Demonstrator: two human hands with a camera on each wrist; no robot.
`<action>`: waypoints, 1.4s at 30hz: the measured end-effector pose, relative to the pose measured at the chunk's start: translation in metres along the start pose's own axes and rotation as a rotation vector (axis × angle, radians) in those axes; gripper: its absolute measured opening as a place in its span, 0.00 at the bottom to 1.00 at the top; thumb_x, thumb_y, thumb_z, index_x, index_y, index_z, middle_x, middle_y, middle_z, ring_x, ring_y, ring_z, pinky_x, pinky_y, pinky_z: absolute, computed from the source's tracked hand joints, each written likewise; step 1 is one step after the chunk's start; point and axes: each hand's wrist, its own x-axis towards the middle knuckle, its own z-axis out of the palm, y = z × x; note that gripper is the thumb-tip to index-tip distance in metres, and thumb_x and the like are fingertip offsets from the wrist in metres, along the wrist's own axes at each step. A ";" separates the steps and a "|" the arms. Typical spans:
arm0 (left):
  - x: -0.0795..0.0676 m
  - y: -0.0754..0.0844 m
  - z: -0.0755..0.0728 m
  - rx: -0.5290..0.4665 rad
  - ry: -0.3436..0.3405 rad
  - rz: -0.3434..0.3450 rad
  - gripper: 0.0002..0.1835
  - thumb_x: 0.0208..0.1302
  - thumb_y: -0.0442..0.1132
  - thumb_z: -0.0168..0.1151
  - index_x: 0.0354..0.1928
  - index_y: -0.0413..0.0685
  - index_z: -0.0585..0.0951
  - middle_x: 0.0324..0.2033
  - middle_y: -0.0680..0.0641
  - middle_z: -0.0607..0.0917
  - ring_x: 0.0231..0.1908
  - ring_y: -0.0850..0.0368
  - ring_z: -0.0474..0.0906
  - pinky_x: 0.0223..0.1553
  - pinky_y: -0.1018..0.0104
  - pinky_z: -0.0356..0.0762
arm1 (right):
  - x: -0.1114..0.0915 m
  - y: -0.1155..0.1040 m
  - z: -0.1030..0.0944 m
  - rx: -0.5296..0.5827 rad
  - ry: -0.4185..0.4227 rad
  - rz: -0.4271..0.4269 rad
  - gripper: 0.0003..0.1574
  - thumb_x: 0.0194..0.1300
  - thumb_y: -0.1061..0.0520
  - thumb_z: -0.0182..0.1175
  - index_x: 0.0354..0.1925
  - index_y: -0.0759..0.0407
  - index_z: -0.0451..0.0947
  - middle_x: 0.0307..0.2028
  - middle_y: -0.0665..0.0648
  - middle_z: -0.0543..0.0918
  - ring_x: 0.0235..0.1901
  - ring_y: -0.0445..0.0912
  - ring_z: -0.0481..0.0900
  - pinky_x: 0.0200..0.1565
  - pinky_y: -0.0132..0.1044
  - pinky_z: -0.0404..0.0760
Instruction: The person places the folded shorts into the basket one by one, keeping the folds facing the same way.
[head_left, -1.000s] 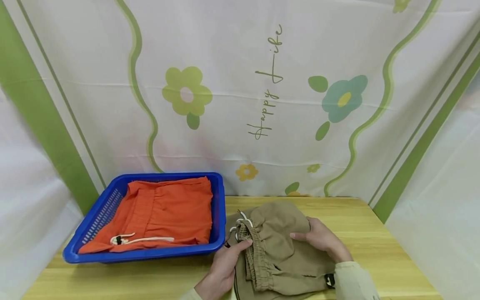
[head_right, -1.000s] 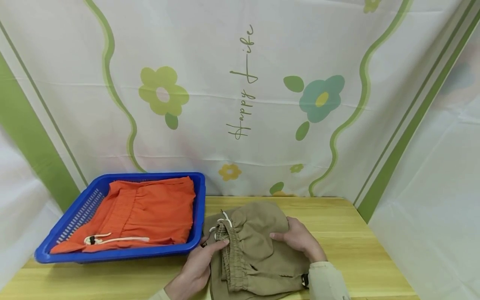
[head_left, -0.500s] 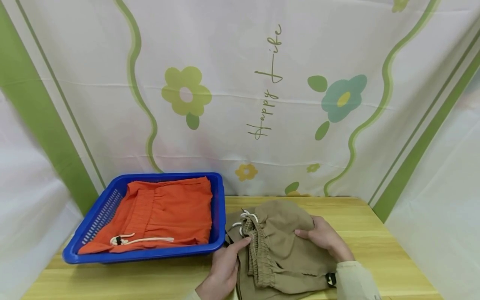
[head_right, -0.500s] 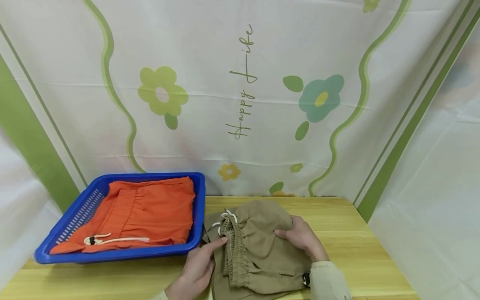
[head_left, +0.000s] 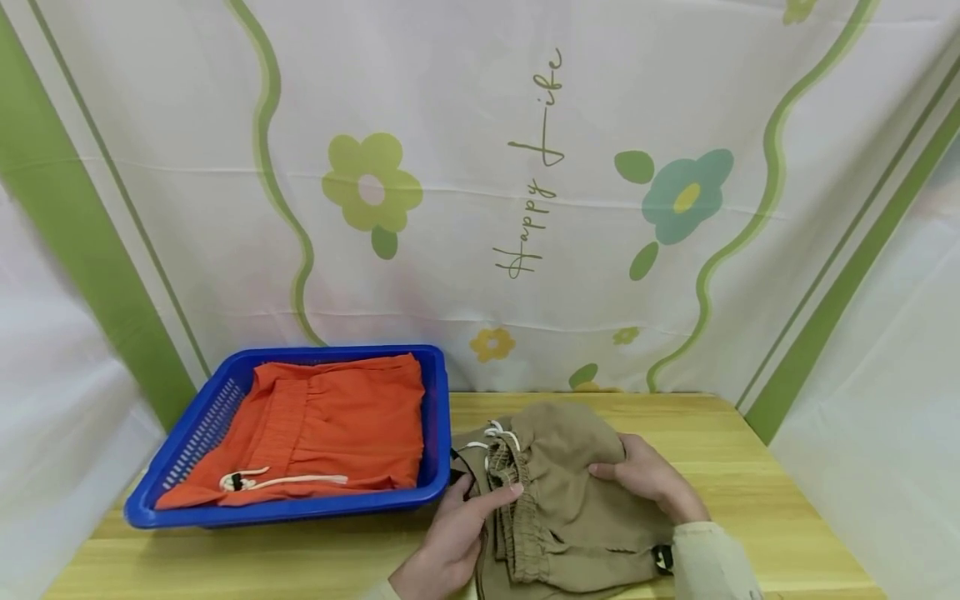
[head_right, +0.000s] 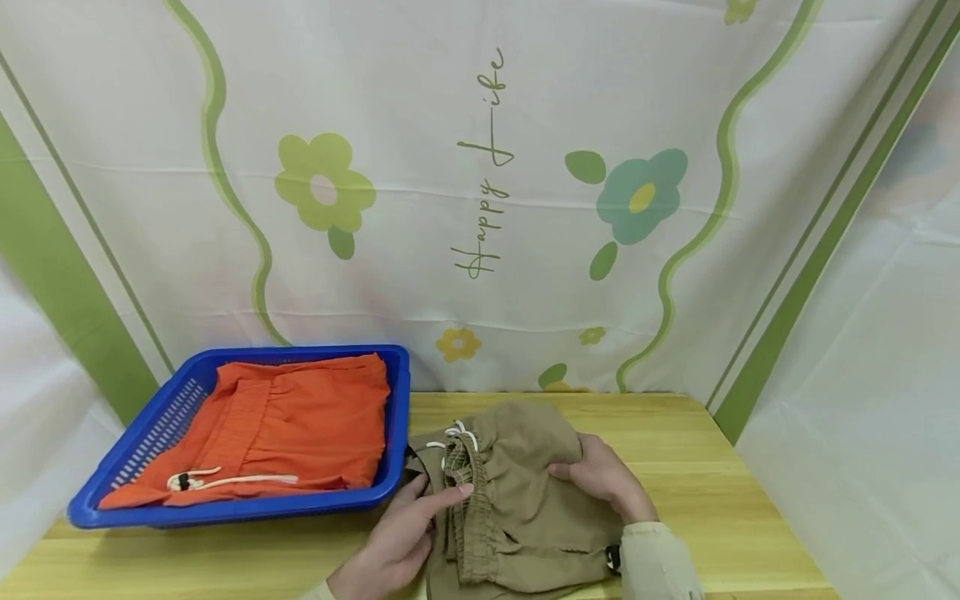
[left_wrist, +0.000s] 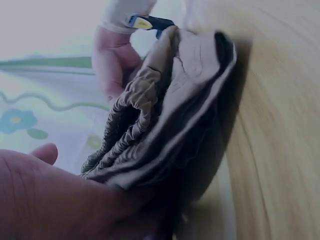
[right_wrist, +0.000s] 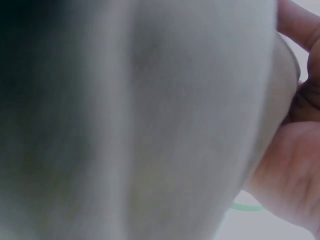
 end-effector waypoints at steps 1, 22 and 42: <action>0.000 0.000 0.000 -0.026 -0.011 -0.004 0.68 0.55 0.45 0.79 0.78 0.29 0.36 0.75 0.24 0.33 0.73 0.25 0.32 0.71 0.32 0.39 | 0.000 0.000 0.000 -0.001 -0.001 0.004 0.30 0.63 0.58 0.71 0.57 0.74 0.75 0.43 0.59 0.84 0.38 0.51 0.83 0.41 0.47 0.82; 0.005 -0.010 -0.002 -0.030 -0.172 0.038 0.42 0.59 0.37 0.75 0.70 0.37 0.62 0.56 0.40 0.81 0.49 0.48 0.83 0.52 0.51 0.81 | -0.001 -0.007 -0.004 0.060 -0.061 -0.086 0.35 0.63 0.61 0.70 0.63 0.74 0.70 0.43 0.60 0.83 0.41 0.52 0.81 0.44 0.46 0.80; 0.005 -0.008 0.003 0.186 -0.099 0.170 0.66 0.59 0.48 0.76 0.80 0.43 0.35 0.77 0.31 0.48 0.74 0.29 0.46 0.69 0.34 0.54 | -0.006 -0.010 -0.005 0.029 -0.053 -0.073 0.25 0.64 0.61 0.70 0.54 0.73 0.76 0.41 0.60 0.84 0.38 0.51 0.82 0.41 0.45 0.81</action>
